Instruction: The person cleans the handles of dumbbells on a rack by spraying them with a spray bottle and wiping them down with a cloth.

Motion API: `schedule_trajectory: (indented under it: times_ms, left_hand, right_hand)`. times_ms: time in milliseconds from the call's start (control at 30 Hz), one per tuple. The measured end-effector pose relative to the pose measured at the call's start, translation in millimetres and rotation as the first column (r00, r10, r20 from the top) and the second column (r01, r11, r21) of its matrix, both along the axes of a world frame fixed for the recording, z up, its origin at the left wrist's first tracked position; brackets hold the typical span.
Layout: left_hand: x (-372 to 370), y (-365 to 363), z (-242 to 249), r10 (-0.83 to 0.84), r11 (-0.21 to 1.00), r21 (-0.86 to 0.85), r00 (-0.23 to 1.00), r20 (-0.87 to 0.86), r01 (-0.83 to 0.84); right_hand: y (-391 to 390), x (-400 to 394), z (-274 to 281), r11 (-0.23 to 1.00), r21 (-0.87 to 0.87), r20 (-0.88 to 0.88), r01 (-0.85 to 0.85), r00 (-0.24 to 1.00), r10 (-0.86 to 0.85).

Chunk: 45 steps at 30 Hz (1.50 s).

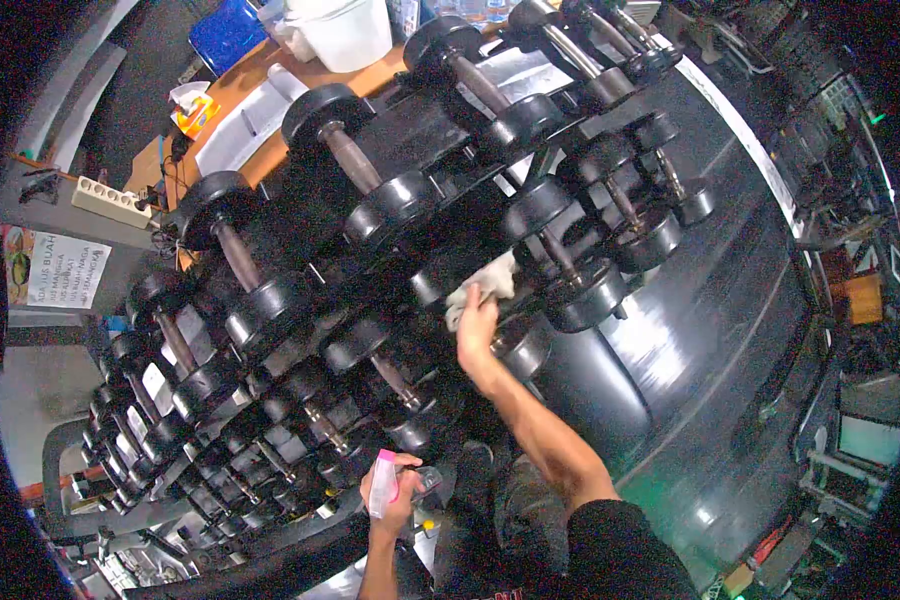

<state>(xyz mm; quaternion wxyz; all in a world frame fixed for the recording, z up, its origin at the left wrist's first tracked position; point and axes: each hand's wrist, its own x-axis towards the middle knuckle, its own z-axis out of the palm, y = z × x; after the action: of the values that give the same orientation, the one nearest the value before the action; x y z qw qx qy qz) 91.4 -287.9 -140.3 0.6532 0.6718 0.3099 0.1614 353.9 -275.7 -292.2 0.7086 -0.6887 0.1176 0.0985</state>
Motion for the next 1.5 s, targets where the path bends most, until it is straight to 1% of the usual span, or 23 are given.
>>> schedule_trajectory:
  times_ms: [33, 67, 100, 167, 233, 267, 300, 400, 500, 600, 767, 833, 933, 1100, 1167, 1200, 1233, 1267, 1300, 1333, 1367, 1433, 1500]
  left_hand:
    - [0, 0, 1, 0.005, 1.0, -0.016, 1.0, -0.008, -0.005]
    - [-1, 0, 2, 0.009, 0.999, -0.033, 1.0, -0.018, -0.01]
    - [0, 0, 4, 0.006, 0.999, -0.032, 1.0, -0.018, -0.007]
    - [0, 1, 7, -0.039, 0.999, 0.023, 0.999, -0.034, 0.04]
    - [-2, -2, 7, 0.003, 1.0, -0.01, 1.0, -0.028, -0.003]
    - [-2, -3, 7, 0.047, 0.998, -0.051, 0.999, -0.016, -0.048]
    - [-3, -3, 9, 0.049, 0.998, -0.047, 0.999, -0.022, -0.05]
    - [-4, -3, 15, 0.082, 0.992, -0.097, 0.997, 0.012, -0.081]
    - [-6, -5, 13, 0.042, 0.999, -0.03, 0.999, 0.031, -0.041]
    - [-7, -6, 13, 0.05, 0.998, -0.043, 0.998, 0.031, -0.049]
    - [-2, -3, 13, 0.027, 0.998, -0.051, 0.993, 0.111, -0.022]
    - [5, 0, 12, 0.1, 0.988, -0.132, 0.982, 0.158, -0.079]
    - [17, 6, 6, 0.118, 0.985, -0.14, 0.984, 0.137, -0.098]
    - [43, 15, 9, 0.139, 0.989, -0.07, 0.982, 0.126, -0.131]
    - [51, 18, 4, 0.18, 0.983, -0.054, 0.982, 0.059, -0.177]
    - [58, 19, 6, 0.224, 0.973, -0.071, 0.971, 0.077, -0.219]
    - [62, 20, 5, 0.229, 0.972, -0.069, 0.971, 0.071, -0.224]
    - [66, 20, 4, 0.241, 0.97, -0.054, 0.968, 0.073, -0.237]
    - [69, 20, 3, 0.252, 0.968, -0.038, 0.965, 0.076, -0.249]
    - [73, 19, 3, 0.268, 0.963, -0.037, 0.96, 0.084, -0.266]
    - [74, 18, 4, 0.27, 0.963, -0.035, 0.96, 0.081, -0.268]
    - [77, 15, 6, 0.206, 0.975, 0.075, 0.977, 0.054, -0.21]
    - [78, 11, 6, 0.206, 0.977, 0.054, 0.978, 0.039, -0.208]
  right_hand:
    - [-3, -17, 27, 0.978, -0.157, -0.159, -0.134, 0.981, 0.109]
    - [-5, -32, 4, 0.943, -0.228, -0.221, -0.243, 0.956, 0.193]
    - [-6, -48, -9, 0.933, -0.134, -0.198, -0.334, 0.932, 0.305]
    - [2, -64, -32, 0.831, 0.333, -0.242, -0.446, 0.811, 0.532]
    - [8, -60, -36, 0.721, 0.688, -0.559, -0.076, 0.579, 0.594]
    - [13, -50, -26, 0.777, 0.628, -0.677, 0.045, 0.523, 0.517]
    - [16, -43, -57, 0.758, 0.631, -0.691, 0.164, 0.563, 0.453]
    - [33, -28, -103, 0.725, 0.656, -0.647, 0.209, 0.651, 0.397]
    - [39, -19, -80, 0.779, 0.582, -0.721, 0.234, 0.59, 0.362]
    - [17, -6, -43, 0.712, 0.679, -0.693, 0.178, 0.473, 0.543]
    - [-55, 49, 26, 0.613, 0.783, -0.512, 0.107, 0.671, 0.536]
    - [-81, 66, 65, 0.689, 0.715, -0.451, 0.118, 0.831, 0.325]
    - [-113, 85, 80, 0.656, 0.755, -0.285, 0.0, 0.901, 0.328]
    - [-121, 83, 56, 0.85, 0.495, -0.286, -0.181, 0.89, 0.356]
    - [-106, 88, -3, 0.982, -0.091, -0.01, -0.166, 0.986, 0.166]
    - [-88, 79, 23, 0.94, -0.299, 0.096, -0.163, 0.975, 0.199]
    - [-73, 69, 31, 0.929, -0.323, 0.437, -0.178, 0.843, 0.314]
    - [-63, 71, 12, 0.849, -0.438, 0.374, -0.295, 0.799, 0.47]
    - [-37, 54, 47, 0.814, -0.578, 0.628, -0.064, 0.602, 0.493]
    - [-26, 45, 39, 0.585, -0.774, 0.428, -0.242, 0.481, 0.765]
    - [-12, 33, 53, 0.461, -0.873, 0.425, -0.159, 0.218, 0.879]
    - [3, 18, 35, 0.427, -0.899, 0.428, -0.097, 0.004, 0.904]
    - [13, 12, 28, 0.355, -0.934, 0.353, -0.037, -0.239, 0.905]
